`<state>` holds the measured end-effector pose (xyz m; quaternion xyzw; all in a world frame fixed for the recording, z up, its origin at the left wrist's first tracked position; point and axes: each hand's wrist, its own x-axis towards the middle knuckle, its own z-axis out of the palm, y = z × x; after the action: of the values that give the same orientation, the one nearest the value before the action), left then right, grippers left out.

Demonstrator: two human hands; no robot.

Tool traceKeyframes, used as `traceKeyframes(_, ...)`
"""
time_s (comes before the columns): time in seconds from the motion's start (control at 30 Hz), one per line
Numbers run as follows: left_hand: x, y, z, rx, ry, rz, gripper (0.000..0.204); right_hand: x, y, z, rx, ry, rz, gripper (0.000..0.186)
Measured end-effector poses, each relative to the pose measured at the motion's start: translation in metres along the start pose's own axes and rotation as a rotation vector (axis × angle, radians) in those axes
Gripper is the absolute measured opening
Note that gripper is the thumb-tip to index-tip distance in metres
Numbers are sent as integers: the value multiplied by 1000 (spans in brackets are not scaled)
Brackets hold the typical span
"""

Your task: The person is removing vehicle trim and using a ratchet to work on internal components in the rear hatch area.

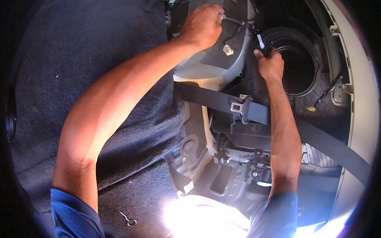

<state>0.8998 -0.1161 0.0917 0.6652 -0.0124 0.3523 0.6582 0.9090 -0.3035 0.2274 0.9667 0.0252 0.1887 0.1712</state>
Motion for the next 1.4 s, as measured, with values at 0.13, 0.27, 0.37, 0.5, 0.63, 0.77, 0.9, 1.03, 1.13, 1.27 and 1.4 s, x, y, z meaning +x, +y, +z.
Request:
traceKeyframes(0.13, 10, 7, 6, -44, -110, -240, 17, 4, 6, 0, 57, -7, -2, 47)
traceKeyframes(0.27, 34, 13, -7, -224, -319, -481, 37, 6, 8, 3, 23, -7, 24, 47)
traceKeyframes(0.37, 55, 8, -16, -153, -347, -463, 31, 7, 5, 4, 65, -63, 12, 49)
traceKeyframes(0.5, 84, 31, -13, 47, -576, -527, 28, 7, 10, 3, 28, -45, 23, 51)
traceKeyframes(0.63, 84, 17, 43, 529, -774, -104, 23, 5, -6, 9, 46, -40, -4, 51)
traceKeyframes(0.77, 76, 4, 56, 289, -686, -105, 30, 15, 11, 11, 190, -74, -29, 47)
traceKeyframes(0.9, 47, 17, 32, 200, -522, -170, 31, 16, 24, 13, 284, -36, -46, 42)
traceKeyframes(1.03, 39, 21, 19, 256, -526, -200, 29, 6, 8, 2, 210, -30, -35, 40)
traceKeyframes(1.13, 33, 25, 11, 230, -501, -210, 28, -4, -2, -4, 127, 17, -39, 39)
traceKeyframes(1.27, 28, 23, 14, 256, -481, -193, 27, -3, -6, -5, 117, 23, -27, 39)
traceKeyframes(1.4, 29, 28, 9, 313, -475, -65, 25, 3, 5, -4, 149, 24, -56, 39)
